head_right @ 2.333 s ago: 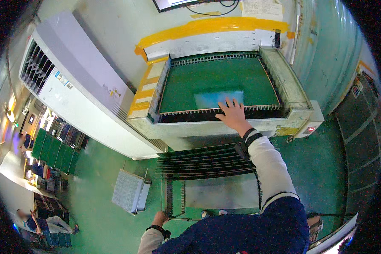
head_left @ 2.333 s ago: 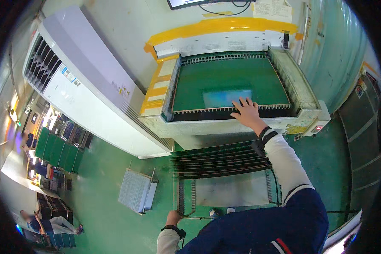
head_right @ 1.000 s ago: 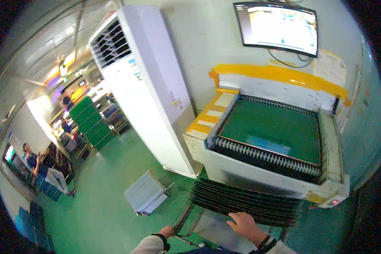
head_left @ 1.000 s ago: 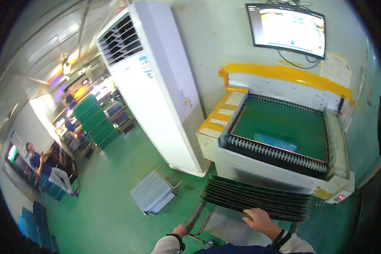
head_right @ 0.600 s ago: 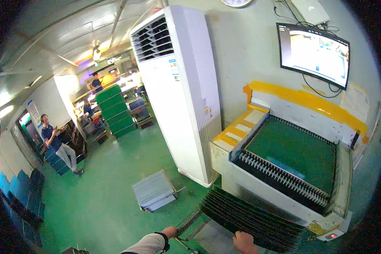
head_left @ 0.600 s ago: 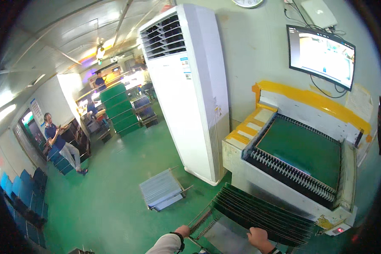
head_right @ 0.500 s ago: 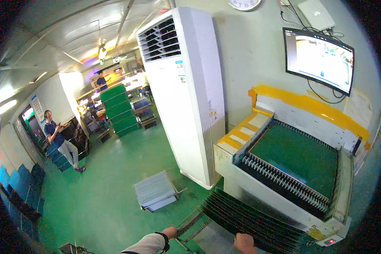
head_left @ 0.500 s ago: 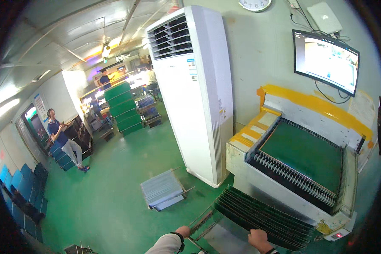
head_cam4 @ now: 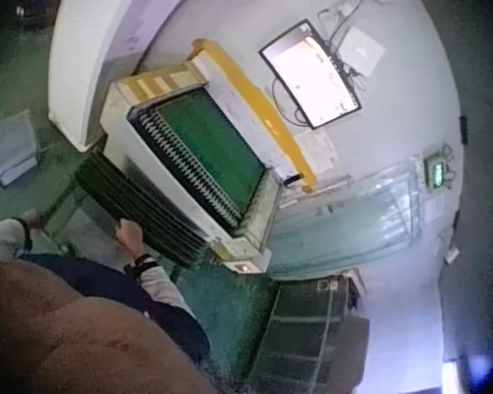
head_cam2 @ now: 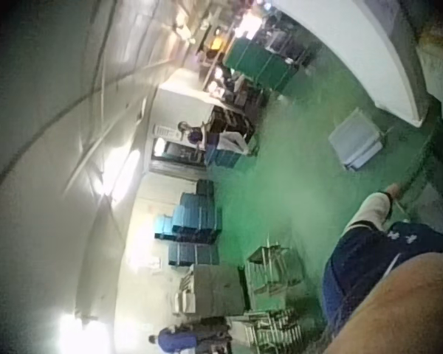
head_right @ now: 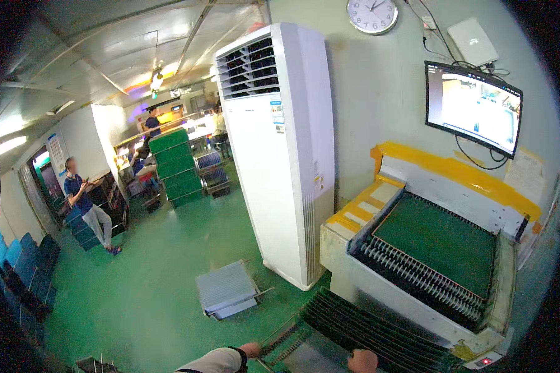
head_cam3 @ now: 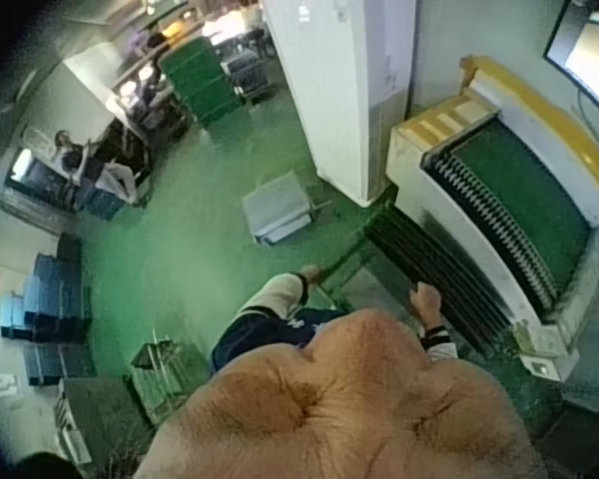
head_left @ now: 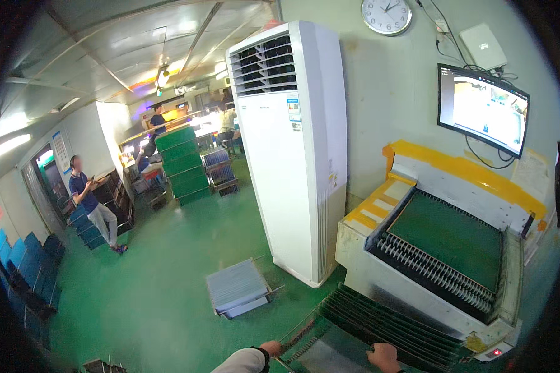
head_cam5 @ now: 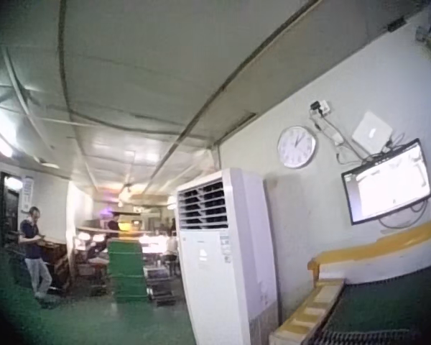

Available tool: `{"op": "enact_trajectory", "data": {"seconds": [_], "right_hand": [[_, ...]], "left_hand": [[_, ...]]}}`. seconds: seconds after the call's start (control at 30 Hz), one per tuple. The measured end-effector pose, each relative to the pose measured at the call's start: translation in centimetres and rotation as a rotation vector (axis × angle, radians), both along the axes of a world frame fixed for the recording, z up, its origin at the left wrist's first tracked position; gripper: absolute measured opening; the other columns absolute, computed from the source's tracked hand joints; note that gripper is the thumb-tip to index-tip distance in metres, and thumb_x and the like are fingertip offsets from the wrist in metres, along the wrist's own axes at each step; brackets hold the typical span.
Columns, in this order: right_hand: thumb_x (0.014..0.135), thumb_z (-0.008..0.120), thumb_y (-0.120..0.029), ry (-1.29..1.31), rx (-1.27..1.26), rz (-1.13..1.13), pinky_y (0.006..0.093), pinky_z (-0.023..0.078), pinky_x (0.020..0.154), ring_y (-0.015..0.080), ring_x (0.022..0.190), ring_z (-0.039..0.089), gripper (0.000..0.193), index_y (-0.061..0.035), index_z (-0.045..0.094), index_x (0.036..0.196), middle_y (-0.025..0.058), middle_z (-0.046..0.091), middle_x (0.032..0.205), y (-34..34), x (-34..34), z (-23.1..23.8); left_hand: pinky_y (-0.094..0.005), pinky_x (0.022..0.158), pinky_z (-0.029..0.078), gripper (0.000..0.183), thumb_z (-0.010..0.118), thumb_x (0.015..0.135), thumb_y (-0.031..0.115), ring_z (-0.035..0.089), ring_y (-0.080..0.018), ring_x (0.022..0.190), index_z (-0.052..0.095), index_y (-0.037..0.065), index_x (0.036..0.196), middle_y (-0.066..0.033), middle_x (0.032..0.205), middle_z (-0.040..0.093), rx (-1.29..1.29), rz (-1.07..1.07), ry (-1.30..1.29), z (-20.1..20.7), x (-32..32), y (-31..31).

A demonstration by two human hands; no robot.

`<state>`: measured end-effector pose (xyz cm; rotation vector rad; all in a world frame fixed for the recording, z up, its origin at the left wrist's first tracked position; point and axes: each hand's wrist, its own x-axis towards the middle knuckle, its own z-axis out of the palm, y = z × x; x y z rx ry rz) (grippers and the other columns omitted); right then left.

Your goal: Placing printed circuit boards into a processing machine and organizing them in racks on a fabrication floor.

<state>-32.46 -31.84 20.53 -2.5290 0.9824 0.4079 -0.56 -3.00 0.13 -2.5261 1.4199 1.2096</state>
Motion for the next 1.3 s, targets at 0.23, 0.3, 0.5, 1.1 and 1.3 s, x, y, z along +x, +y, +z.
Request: {"op": "enact_trajectory", "data": {"seconds": [0.23, 0.3, 0.5, 1.1, 1.3], "right_hand": [[0.081, 0.063, -0.029, -0.037, -0.034, -0.031, 0.0449, 0.044, 0.071, 0.0282, 0.078, 0.056, 0.03, 0.0001, 0.058, 0.082, 0.0146, 0.06, 0.079, 1.8, -0.2, 2.6], [0.082, 0.063, -0.022, -0.192, -0.095, -0.026, 0.045, 0.044, 0.073, 0.0273, 0.081, 0.055, 0.025, 0.0015, 0.056, 0.085, 0.0159, 0.058, 0.082, 2.7, -0.6, 3.5], [0.085, 0.059, -0.018, -0.153, 0.023, -0.134, 0.0418, 0.043, 0.065, 0.0273, 0.073, 0.054, 0.021, 0.0024, 0.054, 0.085, 0.0162, 0.055, 0.078, 2.8, 0.2, 3.5], [0.087, 0.053, -0.037, 0.128, -0.017, -0.076, 0.0408, 0.047, 0.059, 0.0268, 0.063, 0.056, 0.036, -0.0032, 0.06, 0.08, 0.0096, 0.056, 0.064, 0.0, 1.2, 1.1], [0.084, 0.057, -0.035, 0.088, -0.019, -0.161, 0.0438, 0.05, 0.069, 0.0301, 0.081, 0.061, 0.034, -0.0042, 0.064, 0.096, 0.0119, 0.064, 0.085, 0.7, -0.3, 1.0]], "left_hand": [[-0.0455, 0.06, 0.046, 0.019, 0.061, 0.068, 0.015, 0.06, -0.0364, 0.072, 0.064, 0.0, 0.079, -0.0202, 0.076, 0.062, 0.053, -0.097, 0.19, -1.7, 2.2, -0.3], [-0.0444, 0.059, 0.046, 0.018, 0.06, 0.069, 0.015, 0.06, -0.0357, 0.07, 0.063, 0.0, 0.077, -0.02, 0.075, 0.061, -0.055, -0.096, 0.255, -2.3, 2.3, 0.0], [-0.0424, 0.063, 0.046, 0.018, 0.063, 0.071, 0.02, 0.06, -0.0323, 0.074, 0.066, 0.004, 0.079, -0.0167, 0.079, 0.062, -0.056, -0.142, 0.269, -2.6, 3.0, 0.6], [-0.0398, 0.082, 0.04, 0.052, 0.057, 0.079, 0.041, 0.048, -0.0289, 0.101, 0.048, 0.007, 0.118, -0.0141, 0.115, 0.05, 0.055, 0.031, 0.499, -1.5, 4.8, -0.3], [-0.0407, 0.063, 0.045, 0.031, 0.056, 0.08, 0.03, 0.058, -0.0263, 0.077, 0.06, 0.005, 0.098, -0.0149, 0.09, 0.061, 0.038, 0.154, 0.474, 8.0, 1.4, -0.7]]}}
